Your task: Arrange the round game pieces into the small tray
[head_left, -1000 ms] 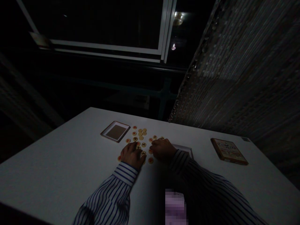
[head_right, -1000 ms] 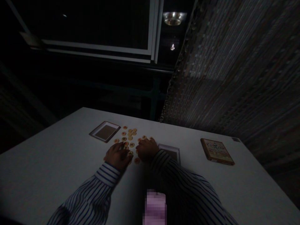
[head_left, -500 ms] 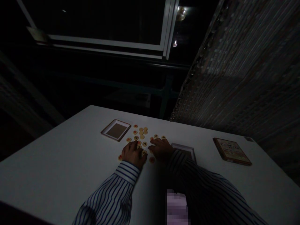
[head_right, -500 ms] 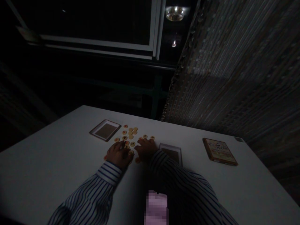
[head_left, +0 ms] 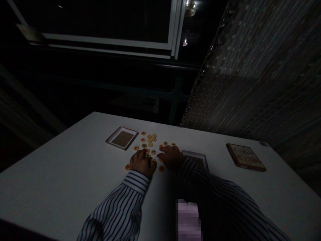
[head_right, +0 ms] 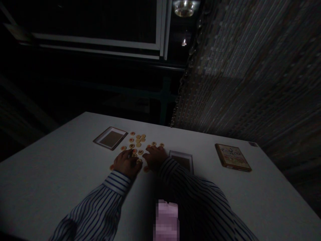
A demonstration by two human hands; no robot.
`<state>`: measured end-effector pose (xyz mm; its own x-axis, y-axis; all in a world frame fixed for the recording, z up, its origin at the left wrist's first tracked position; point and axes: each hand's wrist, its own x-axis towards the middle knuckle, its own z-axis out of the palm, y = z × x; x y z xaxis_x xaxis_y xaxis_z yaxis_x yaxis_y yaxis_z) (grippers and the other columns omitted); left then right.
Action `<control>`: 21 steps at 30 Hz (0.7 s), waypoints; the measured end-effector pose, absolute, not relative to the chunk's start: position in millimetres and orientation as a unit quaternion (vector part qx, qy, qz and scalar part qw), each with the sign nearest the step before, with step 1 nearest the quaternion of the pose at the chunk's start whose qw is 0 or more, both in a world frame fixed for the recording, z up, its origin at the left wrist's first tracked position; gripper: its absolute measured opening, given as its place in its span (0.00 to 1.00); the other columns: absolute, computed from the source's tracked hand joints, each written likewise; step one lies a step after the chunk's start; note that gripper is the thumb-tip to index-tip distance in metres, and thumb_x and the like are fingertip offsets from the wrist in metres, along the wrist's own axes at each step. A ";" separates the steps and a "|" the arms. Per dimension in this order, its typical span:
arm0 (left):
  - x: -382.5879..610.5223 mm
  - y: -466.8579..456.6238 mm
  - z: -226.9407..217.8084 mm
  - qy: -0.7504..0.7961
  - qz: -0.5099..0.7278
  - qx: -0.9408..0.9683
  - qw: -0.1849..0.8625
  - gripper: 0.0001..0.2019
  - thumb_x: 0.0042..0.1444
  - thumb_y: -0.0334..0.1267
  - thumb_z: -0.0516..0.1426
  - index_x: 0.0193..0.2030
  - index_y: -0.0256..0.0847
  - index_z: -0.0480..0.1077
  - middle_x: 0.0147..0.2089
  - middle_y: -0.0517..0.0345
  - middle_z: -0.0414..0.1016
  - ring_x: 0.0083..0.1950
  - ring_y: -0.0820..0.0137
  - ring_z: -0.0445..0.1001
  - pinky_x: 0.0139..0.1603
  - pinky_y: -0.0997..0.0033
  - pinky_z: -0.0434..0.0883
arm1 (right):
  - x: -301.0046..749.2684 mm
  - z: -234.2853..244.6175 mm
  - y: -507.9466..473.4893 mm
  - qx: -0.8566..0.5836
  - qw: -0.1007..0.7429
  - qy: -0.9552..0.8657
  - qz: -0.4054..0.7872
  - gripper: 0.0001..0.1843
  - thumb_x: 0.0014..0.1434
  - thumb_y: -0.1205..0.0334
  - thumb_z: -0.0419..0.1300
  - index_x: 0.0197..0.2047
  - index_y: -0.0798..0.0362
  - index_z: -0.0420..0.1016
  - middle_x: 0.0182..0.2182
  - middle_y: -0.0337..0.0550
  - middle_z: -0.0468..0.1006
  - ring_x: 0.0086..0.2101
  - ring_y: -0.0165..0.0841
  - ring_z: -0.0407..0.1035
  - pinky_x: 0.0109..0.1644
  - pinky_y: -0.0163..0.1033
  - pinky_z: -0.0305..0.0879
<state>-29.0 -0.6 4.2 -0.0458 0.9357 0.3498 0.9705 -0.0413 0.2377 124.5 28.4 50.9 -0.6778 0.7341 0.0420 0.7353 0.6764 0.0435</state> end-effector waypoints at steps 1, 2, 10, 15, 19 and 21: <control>-29.4 -0.4 4.0 -0.691 -0.213 -0.690 0.039 0.12 0.42 0.46 0.56 0.30 0.45 0.76 0.51 0.52 0.67 0.53 0.54 0.60 0.51 0.54 0.58 | 125.1 50.1 28.8 -0.404 0.013 -0.914 -0.029 0.15 0.56 0.59 0.48 0.46 0.48 0.69 0.52 0.47 0.63 0.48 0.41 0.57 0.45 0.49 0.55; -29.7 -0.3 3.7 -0.691 -0.213 -0.690 0.039 0.12 0.42 0.46 0.55 0.30 0.45 0.76 0.51 0.52 0.67 0.53 0.55 0.60 0.51 0.54 0.58 | 125.5 49.5 29.1 -0.407 0.015 -0.913 -0.028 0.15 0.56 0.59 0.48 0.46 0.48 0.69 0.52 0.47 0.63 0.48 0.41 0.57 0.45 0.49 0.55; -31.1 0.5 0.3 -0.674 -0.238 -0.697 0.058 0.11 0.40 0.44 0.56 0.30 0.45 0.75 0.50 0.53 0.69 0.52 0.54 0.61 0.50 0.53 0.57 | 126.7 54.6 28.4 -0.423 -0.002 -0.906 -0.006 0.17 0.57 0.59 0.46 0.47 0.47 0.68 0.54 0.46 0.61 0.50 0.41 0.56 0.46 0.51 0.54; -31.1 1.2 0.2 -0.660 -0.279 -0.693 0.080 0.10 0.42 0.44 0.56 0.29 0.45 0.75 0.48 0.53 0.71 0.51 0.55 0.62 0.49 0.52 0.58 | 129.2 60.2 27.4 -0.425 -0.007 -0.905 0.001 0.17 0.57 0.59 0.46 0.48 0.47 0.68 0.55 0.46 0.61 0.51 0.41 0.55 0.48 0.51 0.53; -31.7 0.9 2.7 -0.640 -0.312 -0.696 0.097 0.11 0.42 0.45 0.56 0.31 0.44 0.74 0.47 0.53 0.71 0.50 0.55 0.63 0.49 0.52 0.58 | 132.8 63.5 26.8 -0.427 -0.008 -0.904 0.007 0.18 0.56 0.59 0.47 0.49 0.46 0.66 0.55 0.45 0.61 0.50 0.40 0.56 0.47 0.50 0.54; -32.2 0.5 4.5 -0.631 -0.326 -0.696 0.104 0.11 0.43 0.45 0.56 0.32 0.44 0.74 0.47 0.53 0.71 0.49 0.55 0.64 0.49 0.52 0.58 | 135.0 66.3 25.4 -0.435 -0.003 -0.901 0.009 0.18 0.55 0.60 0.47 0.49 0.46 0.66 0.54 0.44 0.61 0.50 0.40 0.57 0.47 0.49 0.54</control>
